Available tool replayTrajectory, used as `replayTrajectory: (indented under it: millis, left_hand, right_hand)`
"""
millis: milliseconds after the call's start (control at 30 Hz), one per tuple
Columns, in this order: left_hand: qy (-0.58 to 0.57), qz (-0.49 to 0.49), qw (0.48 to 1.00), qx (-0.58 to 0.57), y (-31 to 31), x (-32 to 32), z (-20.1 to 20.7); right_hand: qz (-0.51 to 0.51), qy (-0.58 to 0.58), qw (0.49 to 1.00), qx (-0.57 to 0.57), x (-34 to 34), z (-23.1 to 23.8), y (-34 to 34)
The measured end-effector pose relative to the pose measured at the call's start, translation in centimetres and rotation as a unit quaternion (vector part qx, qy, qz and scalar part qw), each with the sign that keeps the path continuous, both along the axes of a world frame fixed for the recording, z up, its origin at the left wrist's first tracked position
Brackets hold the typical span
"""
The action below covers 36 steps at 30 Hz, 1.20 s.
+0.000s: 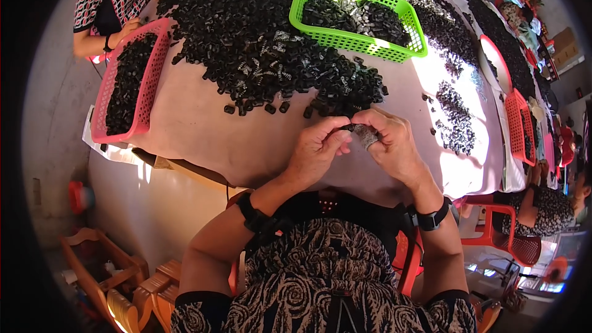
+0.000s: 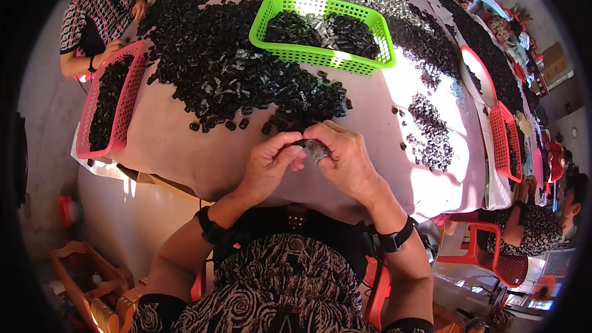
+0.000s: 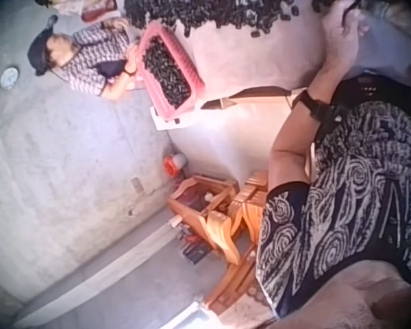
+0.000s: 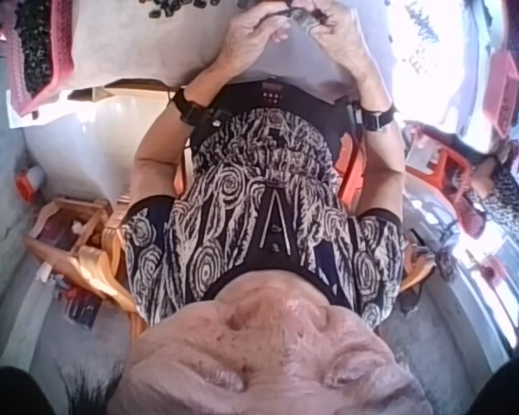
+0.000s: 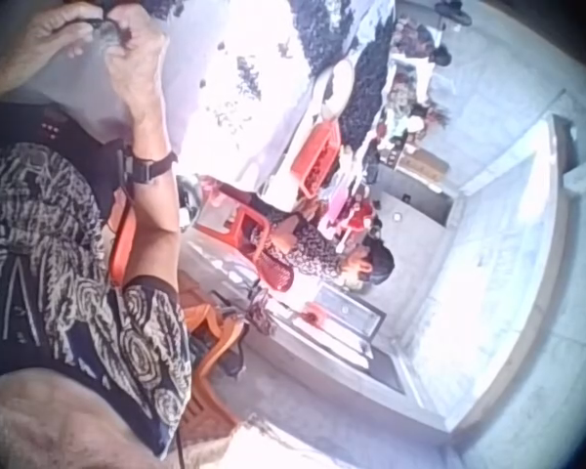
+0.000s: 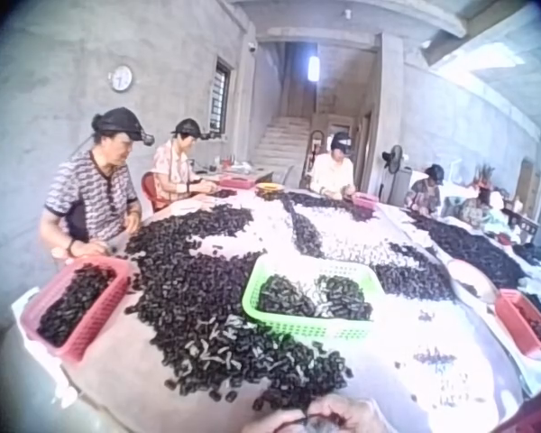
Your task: Sorting small black shoe components from a pile into a plastic basket at a production table.
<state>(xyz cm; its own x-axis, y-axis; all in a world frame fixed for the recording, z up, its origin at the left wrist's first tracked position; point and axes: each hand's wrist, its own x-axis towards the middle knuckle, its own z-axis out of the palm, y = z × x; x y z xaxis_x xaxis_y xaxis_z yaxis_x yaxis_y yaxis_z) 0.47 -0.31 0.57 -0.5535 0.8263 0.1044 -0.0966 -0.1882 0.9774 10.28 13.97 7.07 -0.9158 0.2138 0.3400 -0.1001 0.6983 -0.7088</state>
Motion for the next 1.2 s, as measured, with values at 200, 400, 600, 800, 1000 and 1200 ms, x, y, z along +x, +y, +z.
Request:
replayTrajectory:
  millis: [200, 400, 600, 800, 1000, 1200]
  left_hand:
    - [0.007, 0.005, 1.000, 0.005, 0.0, 0.0, -0.2]
    - [0.007, 0.008, 1.000, 0.000, 0.1, 0.1, -0.4]
    - [0.045, 0.019, 0.999, 0.003, 0.1, 0.3, -0.5]
    - [0.046, 0.012, 0.999, 0.007, 0.2, 0.3, -0.7]
    - [0.018, -0.032, 0.999, -0.023, -0.3, 0.0, 0.2]
    - [0.077, -0.033, 0.996, -0.033, -0.7, 0.5, 0.9]
  right_hand:
    - [-0.022, 0.003, 0.998, 0.056, -0.2, 0.2, -0.7]
    - [0.004, -0.002, 1.000, 0.015, -0.2, -0.5, 0.2]
    - [0.026, -0.058, 0.997, 0.041, -0.2, 0.1, 1.3]
    - [0.075, -0.081, 0.987, 0.119, -0.2, -0.1, 1.5]
    - [0.084, -0.096, 0.976, 0.175, -0.2, 1.3, 1.2]
    - [0.118, -0.083, 0.978, 0.152, -0.4, 0.8, 1.6]
